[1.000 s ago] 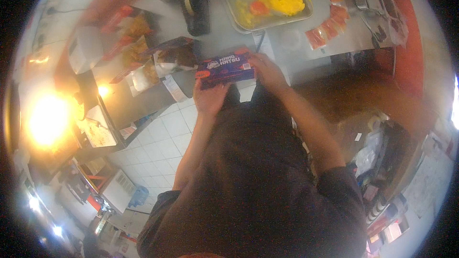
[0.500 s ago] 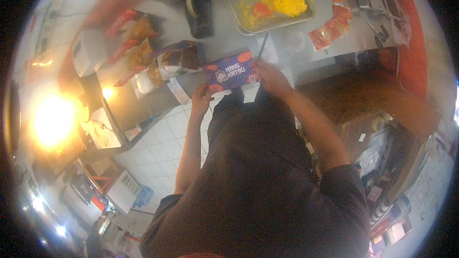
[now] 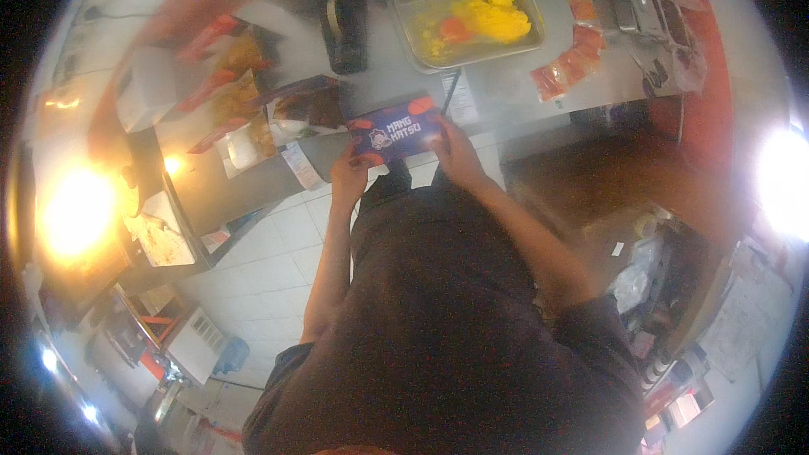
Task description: The person assembles multiple food orders in a commercial kitchen. They scoop scrambled eggs into boxes, cut roasted meat on a cutting board, and add sauces and condiments before closing the boxes.
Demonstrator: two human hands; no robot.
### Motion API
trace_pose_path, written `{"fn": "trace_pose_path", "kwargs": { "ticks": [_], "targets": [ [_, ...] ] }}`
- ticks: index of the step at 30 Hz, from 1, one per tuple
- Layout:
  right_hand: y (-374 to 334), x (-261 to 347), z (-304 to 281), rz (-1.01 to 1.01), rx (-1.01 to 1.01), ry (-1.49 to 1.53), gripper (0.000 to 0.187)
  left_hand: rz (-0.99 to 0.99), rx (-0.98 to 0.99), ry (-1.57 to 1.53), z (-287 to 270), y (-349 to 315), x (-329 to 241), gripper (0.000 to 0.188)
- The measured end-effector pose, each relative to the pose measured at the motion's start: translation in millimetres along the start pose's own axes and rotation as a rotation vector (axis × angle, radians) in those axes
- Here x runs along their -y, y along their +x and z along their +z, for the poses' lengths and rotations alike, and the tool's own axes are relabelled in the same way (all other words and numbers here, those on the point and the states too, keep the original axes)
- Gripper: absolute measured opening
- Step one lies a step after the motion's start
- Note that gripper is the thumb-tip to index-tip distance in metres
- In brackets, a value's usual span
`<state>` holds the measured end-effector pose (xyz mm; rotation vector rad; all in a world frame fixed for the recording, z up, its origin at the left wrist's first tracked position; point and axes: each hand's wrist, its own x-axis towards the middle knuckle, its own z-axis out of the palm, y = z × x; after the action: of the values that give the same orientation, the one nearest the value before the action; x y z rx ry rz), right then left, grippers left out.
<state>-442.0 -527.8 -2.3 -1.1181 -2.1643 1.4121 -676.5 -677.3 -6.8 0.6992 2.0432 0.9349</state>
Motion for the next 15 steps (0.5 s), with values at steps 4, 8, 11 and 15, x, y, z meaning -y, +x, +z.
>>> {"fn": "trace_pose_path", "kwargs": {
  "ticks": [4, 8, 11, 15],
  "targets": [
    [7, -1, -7, 0.021, 0.018, 0.118, 0.051, 0.088, -0.04, 0.193, 7, 5, -6, 0.053],
    [22, 18, -16, 0.151, -0.038, -0.025, 0.052, 0.094, 0.014, -0.045, 2, 4, -15, 0.05],
    [30, 48, -16, -0.051, -0.193, -0.42, 0.055, 0.105, -0.211, 0.075, -32, 4, -21, 0.048],
    [66, 93, 28, -0.12, -0.084, -0.271, 0.058, 0.282, -0.682, 0.143, -107, 33, -31, 0.055]
  ]
}}
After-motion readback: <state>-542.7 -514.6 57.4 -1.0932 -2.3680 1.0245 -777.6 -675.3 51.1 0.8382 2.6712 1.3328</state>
